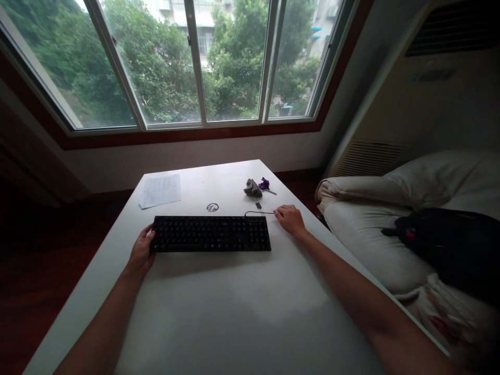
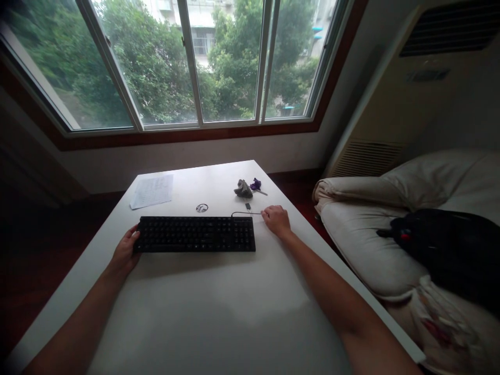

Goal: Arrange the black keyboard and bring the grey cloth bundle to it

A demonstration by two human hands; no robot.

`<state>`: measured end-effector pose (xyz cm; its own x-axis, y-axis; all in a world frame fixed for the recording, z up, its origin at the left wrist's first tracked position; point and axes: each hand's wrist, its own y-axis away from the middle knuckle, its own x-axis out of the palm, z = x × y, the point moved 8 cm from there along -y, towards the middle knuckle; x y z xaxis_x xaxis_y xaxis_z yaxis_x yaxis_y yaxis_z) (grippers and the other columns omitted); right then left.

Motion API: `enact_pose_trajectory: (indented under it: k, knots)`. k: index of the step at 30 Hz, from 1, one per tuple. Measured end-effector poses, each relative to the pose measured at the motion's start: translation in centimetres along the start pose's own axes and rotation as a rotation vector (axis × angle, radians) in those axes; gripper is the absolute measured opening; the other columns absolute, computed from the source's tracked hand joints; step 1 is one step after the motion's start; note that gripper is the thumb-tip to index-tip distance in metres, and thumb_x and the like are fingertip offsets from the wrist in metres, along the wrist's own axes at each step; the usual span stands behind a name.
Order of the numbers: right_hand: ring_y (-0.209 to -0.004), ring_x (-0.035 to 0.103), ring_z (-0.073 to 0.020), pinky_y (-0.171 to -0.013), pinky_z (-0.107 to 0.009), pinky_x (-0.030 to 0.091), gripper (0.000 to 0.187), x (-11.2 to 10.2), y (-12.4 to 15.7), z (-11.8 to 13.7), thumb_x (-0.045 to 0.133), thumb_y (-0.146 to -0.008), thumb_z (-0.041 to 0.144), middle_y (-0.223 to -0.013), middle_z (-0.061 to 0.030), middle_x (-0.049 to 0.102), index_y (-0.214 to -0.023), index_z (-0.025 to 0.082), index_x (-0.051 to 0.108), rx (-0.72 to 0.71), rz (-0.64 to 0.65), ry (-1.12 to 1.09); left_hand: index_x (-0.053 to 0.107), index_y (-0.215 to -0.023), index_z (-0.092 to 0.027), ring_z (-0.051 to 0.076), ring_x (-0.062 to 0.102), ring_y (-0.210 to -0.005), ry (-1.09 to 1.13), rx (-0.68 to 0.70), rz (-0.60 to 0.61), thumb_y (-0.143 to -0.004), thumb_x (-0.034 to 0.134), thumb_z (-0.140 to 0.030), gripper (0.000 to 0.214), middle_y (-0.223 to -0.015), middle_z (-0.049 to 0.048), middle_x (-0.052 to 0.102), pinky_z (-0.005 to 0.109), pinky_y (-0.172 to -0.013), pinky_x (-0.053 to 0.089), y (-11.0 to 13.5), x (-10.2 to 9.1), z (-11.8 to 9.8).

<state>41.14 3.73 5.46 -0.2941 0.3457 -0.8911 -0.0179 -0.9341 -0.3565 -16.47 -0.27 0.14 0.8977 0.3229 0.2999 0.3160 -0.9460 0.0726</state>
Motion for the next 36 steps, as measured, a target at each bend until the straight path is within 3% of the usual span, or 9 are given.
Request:
enact_pose_trajectory:
  k: [4, 8, 13, 17, 20, 27, 32, 36]
  knots:
    - [-0.085, 0.06, -0.0219, -0.084, -0.034, 0.04, 0.043, 1.1, 1.1, 0.8, 0.044, -0.1, 0.047, -0.082, -0.007, 0.07, -0.073, 0.02, 0.066, -0.028, 0.117, -0.053, 0.061, -0.128, -0.024, 0.012, 0.068, -0.075, -0.006, 0.024, -0.05, -0.084, 0.066, -0.02, 0.044, -0.099, 0.0019, 0.072, 0.025, -0.068, 0.061, -0.6, -1.3, -0.4]
    - [-0.067, 0.06, -0.0167, -0.069, -0.028, 0.041, 0.038, 2.7, 2.2, 3.7, 0.042, -0.1, 0.046, -0.072, 0.0006, 0.069, -0.087, 0.023, 0.068, -0.105, 0.327, -0.398, 0.062, -0.125, -0.023, 0.012, 0.067, -0.074, -0.009, 0.018, -0.099, -0.084, 0.065, -0.018, 0.042, -0.095, 0.0019, 0.071, 0.022, -0.064, 0.06, -1.3, -2.6, -0.5]
    - [-0.081, 0.062, -0.0189, -0.075, -0.028, 0.042, 0.028, 2.9, -1.6, 3.2, 0.05, -0.098, 0.04, -0.088, -0.0042, 0.071, -0.093, 0.021, 0.07, 0.004, 0.137, -0.266, 0.063, -0.124, -0.023, 0.012, 0.066, -0.073, -0.038, 0.014, -0.119, -0.083, 0.063, -0.018, 0.041, -0.094, 0.0016, 0.07, 0.023, -0.063, 0.059, -1.7, -3.0, -0.5]
    - [-0.102, 0.057, -0.0249, -0.087, -0.033, 0.043, 0.03, 5.0, -4.5, 2.6, 0.06, -0.093, 0.043, -0.109, -0.0124, 0.066, -0.108, 0.018, 0.069, 0.096, 0.115, -0.098, 0.065, -0.122, -0.02, 0.012, 0.065, -0.075, -0.073, 0.041, -0.168, -0.082, 0.065, -0.021, 0.04, -0.093, 0.0021, 0.07, 0.022, -0.065, 0.056, -2.1, -3.9, -0.1]
    - [-0.112, 0.05, -0.0305, -0.093, -0.039, 0.043, 0.031, 6.2, -5.5, 2.8, 0.064, -0.091, 0.044, -0.118, -0.0169, 0.06, -0.107, 0.018, 0.067, 0.116, 0.091, 0.01, 0.066, -0.119, -0.019, 0.013, 0.064, -0.078, -0.119, 0.1, -0.218, -0.08, 0.066, -0.024, 0.04, -0.094, 0.0021, 0.069, 0.023, -0.07, 0.056, -2.3, -4.8, 0.1]
    - [-0.105, 0.053, -0.0284, -0.086, -0.036, 0.044, 0.019, 7.0, -6.3, 2.6, 0.063, -0.085, 0.033, -0.11, -0.0145, 0.062, -0.098, 0.019, 0.062, 0.152, 0.088, 0.027, 0.063, -0.125, -0.019, 0.019, 0.064, -0.087, -0.397, 0.238, -0.373, -0.084, 0.055, -0.035, 0.045, -0.098, 0.0046, 0.068, 0.032, -0.082, 0.055, -0.7, -4.8, -1.0]
    - [-0.082, 0.059, -0.021, -0.074, -0.031, 0.042, 0.017, 7.5, -5.9, 1.3, 0.058, -0.085, 0.028, -0.092, -0.0069, 0.069, -0.1, 0.021, 0.062, 0.201, 0.135, -0.164, 0.067, -0.116, -0.021, 0.025, 0.064, -0.1, -0.755, 0.27, -0.36, -0.083, 0.054, -0.028, 0.036, -0.101, 0.0079, 0.07, 0.04, -0.098, 0.049, -0.4, -4.0, -2.0]
    - [-0.08, 0.06, -0.0205, -0.074, -0.031, 0.044, 0.023, 6.6, -5.3, 0.9, 0.05, -0.085, 0.027, -0.091, -0.0066, 0.07, -0.101, 0.02, 0.065, 0.196, 0.017, -0.341, 0.066, -0.125, -0.017, 0.032, 0.058, -0.119, -1.091, 0.404, -0.307, -0.088, 0.055, -0.03, 0.041, -0.126, 0.0162, 0.066, 0.047, -0.112, 0.038, -0.5, -2.6, -2.4]
